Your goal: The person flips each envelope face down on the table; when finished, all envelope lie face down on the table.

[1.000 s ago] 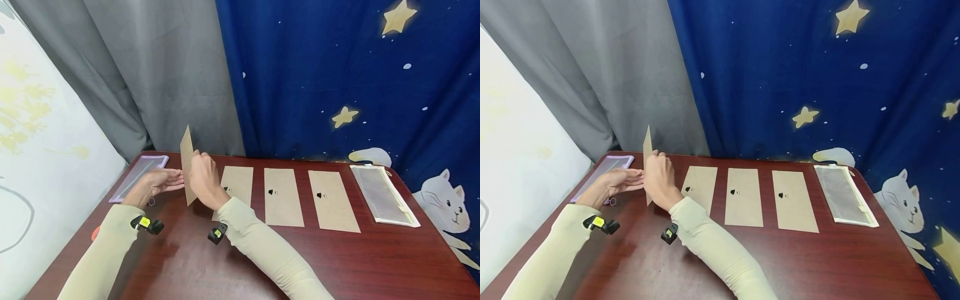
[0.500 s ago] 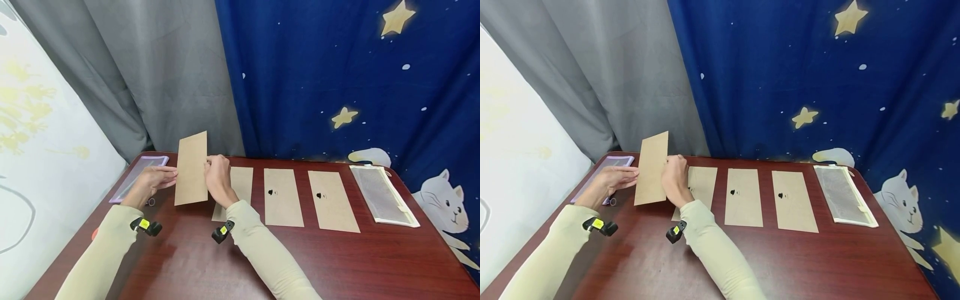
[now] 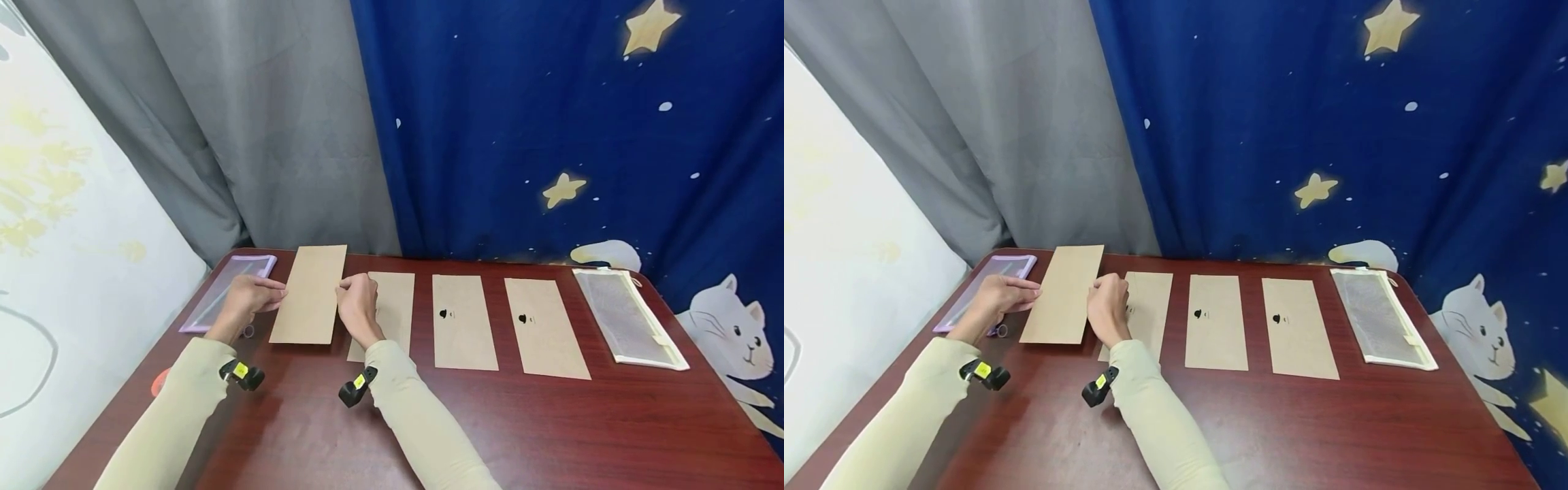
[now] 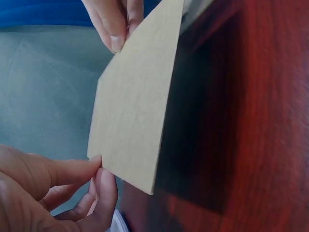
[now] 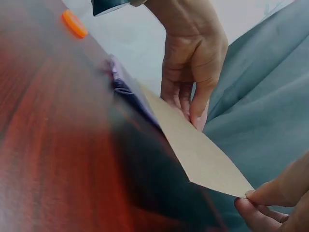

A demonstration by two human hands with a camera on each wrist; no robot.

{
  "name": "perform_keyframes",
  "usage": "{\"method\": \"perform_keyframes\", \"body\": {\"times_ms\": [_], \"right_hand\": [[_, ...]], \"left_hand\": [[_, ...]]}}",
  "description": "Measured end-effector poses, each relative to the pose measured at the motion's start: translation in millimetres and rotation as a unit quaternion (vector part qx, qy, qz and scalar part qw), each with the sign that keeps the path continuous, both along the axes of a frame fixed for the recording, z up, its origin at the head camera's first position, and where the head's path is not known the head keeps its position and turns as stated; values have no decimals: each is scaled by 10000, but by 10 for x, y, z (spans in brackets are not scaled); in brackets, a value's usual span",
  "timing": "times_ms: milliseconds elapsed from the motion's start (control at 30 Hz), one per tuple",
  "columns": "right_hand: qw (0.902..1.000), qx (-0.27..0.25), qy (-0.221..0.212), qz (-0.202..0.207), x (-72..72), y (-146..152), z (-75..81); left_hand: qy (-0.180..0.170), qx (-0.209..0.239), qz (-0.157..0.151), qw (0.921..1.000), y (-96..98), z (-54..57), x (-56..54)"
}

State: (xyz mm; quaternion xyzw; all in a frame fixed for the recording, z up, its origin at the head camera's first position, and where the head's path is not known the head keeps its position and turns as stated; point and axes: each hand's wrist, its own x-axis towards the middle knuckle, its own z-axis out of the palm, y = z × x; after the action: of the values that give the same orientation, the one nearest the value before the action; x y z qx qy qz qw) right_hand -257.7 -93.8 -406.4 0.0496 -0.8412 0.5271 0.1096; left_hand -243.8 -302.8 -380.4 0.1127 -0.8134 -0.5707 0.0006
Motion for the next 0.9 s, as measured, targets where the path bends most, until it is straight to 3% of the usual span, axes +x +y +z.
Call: {"method": "perform_keyframes", "body": {"times_ms": [267,500,767,900], "right_hand": [[9993,200,-245,205,-60,-46,-127],[9973,522,-359,367,-38,-168,-209],[9928,971,-553,435,-67,-203,-229],[9890,1353,-455,397,-113,-197,-200]], "left_hand": [[-73,-621,157,9979,15,-141,-67],[154,-1142,19,9933,-41,-208,0],[232,-2170,106,9758,-25,-287,-22],[397,-2798,95,9592,9,-318,-60]]}}
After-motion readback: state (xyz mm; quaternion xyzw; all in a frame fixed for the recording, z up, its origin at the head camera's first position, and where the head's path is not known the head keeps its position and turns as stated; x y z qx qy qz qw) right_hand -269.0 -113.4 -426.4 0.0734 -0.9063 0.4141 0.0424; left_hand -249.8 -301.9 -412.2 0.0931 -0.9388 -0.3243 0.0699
